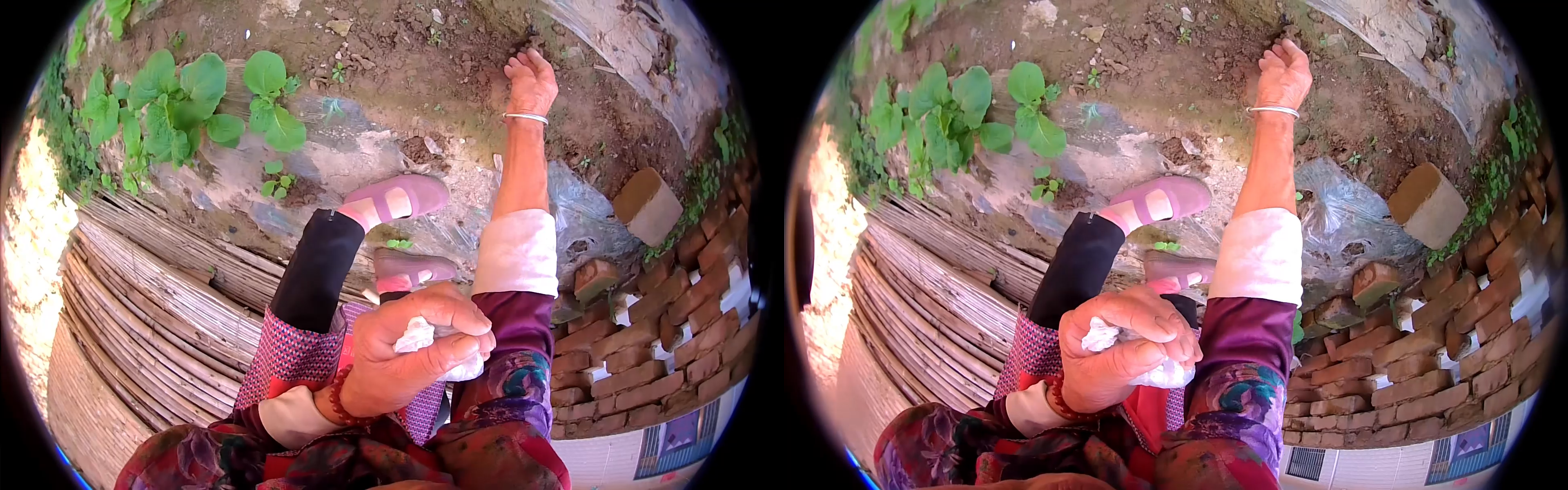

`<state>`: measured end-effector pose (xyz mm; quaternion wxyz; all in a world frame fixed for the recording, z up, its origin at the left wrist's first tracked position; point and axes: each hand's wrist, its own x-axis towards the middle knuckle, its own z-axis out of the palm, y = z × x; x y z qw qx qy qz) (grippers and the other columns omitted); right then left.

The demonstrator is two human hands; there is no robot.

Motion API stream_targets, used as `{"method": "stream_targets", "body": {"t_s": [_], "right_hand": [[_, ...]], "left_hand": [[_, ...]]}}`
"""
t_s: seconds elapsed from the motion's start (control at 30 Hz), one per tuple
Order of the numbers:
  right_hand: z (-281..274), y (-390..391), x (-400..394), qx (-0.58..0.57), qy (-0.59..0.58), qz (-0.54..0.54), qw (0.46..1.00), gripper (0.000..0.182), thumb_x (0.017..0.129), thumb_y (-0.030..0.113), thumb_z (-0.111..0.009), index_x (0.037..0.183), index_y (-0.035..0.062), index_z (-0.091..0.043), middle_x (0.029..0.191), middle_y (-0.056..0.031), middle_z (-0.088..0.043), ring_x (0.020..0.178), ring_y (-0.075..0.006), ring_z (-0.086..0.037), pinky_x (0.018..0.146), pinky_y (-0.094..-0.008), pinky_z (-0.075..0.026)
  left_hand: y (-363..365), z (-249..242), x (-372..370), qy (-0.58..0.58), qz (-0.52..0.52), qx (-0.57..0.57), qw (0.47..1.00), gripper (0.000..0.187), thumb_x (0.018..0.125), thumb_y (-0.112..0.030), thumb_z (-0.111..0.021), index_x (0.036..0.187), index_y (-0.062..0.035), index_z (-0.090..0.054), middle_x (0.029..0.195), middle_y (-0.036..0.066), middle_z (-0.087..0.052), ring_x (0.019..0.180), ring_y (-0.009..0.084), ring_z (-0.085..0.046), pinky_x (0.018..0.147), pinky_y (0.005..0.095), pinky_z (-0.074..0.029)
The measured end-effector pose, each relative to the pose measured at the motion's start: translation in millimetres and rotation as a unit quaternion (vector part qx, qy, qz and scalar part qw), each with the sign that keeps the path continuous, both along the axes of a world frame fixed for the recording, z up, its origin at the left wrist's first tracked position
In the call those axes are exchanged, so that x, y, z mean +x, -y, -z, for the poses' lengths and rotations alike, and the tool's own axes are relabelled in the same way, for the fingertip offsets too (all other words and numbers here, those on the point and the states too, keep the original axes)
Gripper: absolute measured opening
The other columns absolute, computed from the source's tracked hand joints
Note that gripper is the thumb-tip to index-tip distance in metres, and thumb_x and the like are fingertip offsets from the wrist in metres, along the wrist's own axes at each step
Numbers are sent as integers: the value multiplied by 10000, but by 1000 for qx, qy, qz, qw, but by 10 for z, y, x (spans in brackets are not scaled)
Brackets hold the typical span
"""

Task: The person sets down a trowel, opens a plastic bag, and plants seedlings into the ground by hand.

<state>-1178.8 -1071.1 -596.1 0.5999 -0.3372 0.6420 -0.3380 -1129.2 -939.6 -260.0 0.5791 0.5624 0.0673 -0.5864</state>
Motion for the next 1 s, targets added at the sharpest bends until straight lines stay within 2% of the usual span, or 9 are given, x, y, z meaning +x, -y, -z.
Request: {"method": "stream_targets", "body": {"t_s": [0.13,0.27,0.33,0.37,0.6,0.73,0.8,0.83,1.0], "right_hand": [[-186,182,-95,27,-30,33,999,325,722,-92,-499,1047,-96,-503,907,-155,-583,740,-197,-601,610,-258,-513],[-12,251,-86,25,90,22,995,308,722,-78,-522,1028,-110,-515,904,-151,-586,700,-195,-603,564,-250,-515],[-96,204,-74,72,-14,45,996,263,735,-58,-540,995,-92,-544,842,-140,-601,655,-179,-600,549,-242,-508],[-268,156,-13,89,-85,16,992,221,743,-27,-554,959,-69,-571,782,-121,-615,606,-149,-591,521,-226,-494],[-364,-630,765,216,4,-275,937,214,762,-12,-516,964,-70,-560,795,-132,-619,608,-157,-607,533,-247,-511],[-132,-844,1139,187,-29,-246,951,261,757,-28,-505,1009,-84,-538,804,-154,-613,607,-175,-610,548,-268,-521],[-124,-856,1232,97,-49,-270,957,336,747,-47,-492,1080,-94,-497,850,-188,-603,635,-201,-616,569,-275,-527],[-147,-873,1217,133,46,-226,964,411,736,-57,-488,1145,-90,-452,950,-198,-585,751,-220,-618,632,-267,-524],[-131,-691,1265,38,92,-240,966,434,730,-64,-486,1160,-92,-432,1059,-191,-552,927,-236,-572,772,-287,-490]], "left_hand": [[23,3,35,-11,11,2,1000,115,787,-16,-590,888,38,-572,774,159,-589,723,246,-592,665,356,-501],[30,-4,33,-10,-7,11,1000,113,788,-12,-589,886,41,-573,770,162,-589,725,240,-591,658,347,-497],[38,-6,75,-40,-8,6,999,115,786,-8,-588,885,47,-570,773,167,-590,722,236,-590,652,344,-493],[36,-6,98,-31,1,5,1000,120,784,-4,-587,888,51,-566,779,171,-592,721,236,-589,649,343,-490],[19,-36,221,-38,-62,33,997,116,784,6,-579,889,51,-562,791,174,-584,725,245,-589,653,372,-498],[-31,-13,296,-11,-89,11,996,112,791,16,-570,896,49,-550,792,173,-573,723,261,-587,641,389,-502],[-39,-23,292,-10,-94,13,995,117,792,14,-571,902,45,-546,798,173,-573,720,261,-588,636,390,-503],[-37,-33,289,-12,-95,12,995,117,792,14,-571,902,45,-546,798,173,-573,720,261,-588,636,390,-503],[-59,-31,311,12,-56,7,998,113,792,18,-564,900,44,-538,798,170,-571,713,258,-587,644,397,-505]]}}
